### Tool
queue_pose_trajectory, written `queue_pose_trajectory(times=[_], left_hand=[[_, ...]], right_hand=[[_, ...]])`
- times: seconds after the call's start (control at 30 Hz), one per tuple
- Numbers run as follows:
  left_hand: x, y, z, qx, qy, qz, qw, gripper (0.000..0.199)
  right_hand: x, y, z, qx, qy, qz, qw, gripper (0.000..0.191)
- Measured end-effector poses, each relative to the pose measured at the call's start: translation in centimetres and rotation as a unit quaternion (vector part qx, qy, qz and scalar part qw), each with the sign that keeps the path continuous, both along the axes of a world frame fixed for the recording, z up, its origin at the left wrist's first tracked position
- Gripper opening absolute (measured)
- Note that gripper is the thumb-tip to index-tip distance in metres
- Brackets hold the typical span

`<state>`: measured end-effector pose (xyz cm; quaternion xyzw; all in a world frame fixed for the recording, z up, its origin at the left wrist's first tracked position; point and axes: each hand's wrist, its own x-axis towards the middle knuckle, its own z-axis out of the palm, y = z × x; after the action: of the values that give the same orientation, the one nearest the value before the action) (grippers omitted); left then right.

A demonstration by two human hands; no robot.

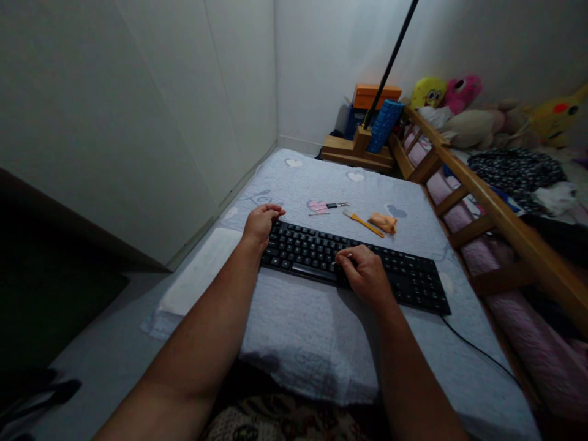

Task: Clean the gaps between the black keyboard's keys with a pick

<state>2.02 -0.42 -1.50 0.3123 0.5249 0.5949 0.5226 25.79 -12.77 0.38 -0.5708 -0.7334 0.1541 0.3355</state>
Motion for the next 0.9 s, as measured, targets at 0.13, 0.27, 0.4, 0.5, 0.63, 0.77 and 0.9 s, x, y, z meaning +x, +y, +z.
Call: queue_pose_trajectory(times=[0.13,0.27,0.4,0.5,0.63,0.77,0.9], left_hand=[[0.0,0.0,0.0,0.000,0.003,-0.001,1.000,0.013],[0.0,0.0,0.0,0.001,0.007,-0.001,1.000,0.013],[0.0,0.0,0.0,-0.001,0.010,-0.001,1.000,0.013],[0.0,0.0,0.0,-0.003,0.006,0.000,1.000,0.013],[0.0,0.0,0.1,0.000,0.006,0.001,1.000,0.013],[0.0,-0.1,0.2,-0.002,0.009,0.002,1.000,0.013],[0.0,-0.1,0.2,-0.003,0.012,0.001,1.000,0.012]], right_hand=[[-0.2,0.0,-0.1,0.008,-0.001,0.005,1.000,0.017],[-0.4,0.0,-0.1,0.014,0.002,0.011,1.000,0.018],[-0.7,-0.1,-0.1,0.011,0.002,0.018,1.000,0.018],[-0.9,-0.1,-0.1,0.010,0.001,0.020,1.000,0.018],[-0.9,-0.2,0.1,0.009,-0.003,0.028,1.000,0.018],[-0.9,-0.4,0.2,0.007,-0.005,0.042,0.999,0.019],[-1.1,-0.5,0.4,-0.002,-0.008,0.056,0.998,0.020]])
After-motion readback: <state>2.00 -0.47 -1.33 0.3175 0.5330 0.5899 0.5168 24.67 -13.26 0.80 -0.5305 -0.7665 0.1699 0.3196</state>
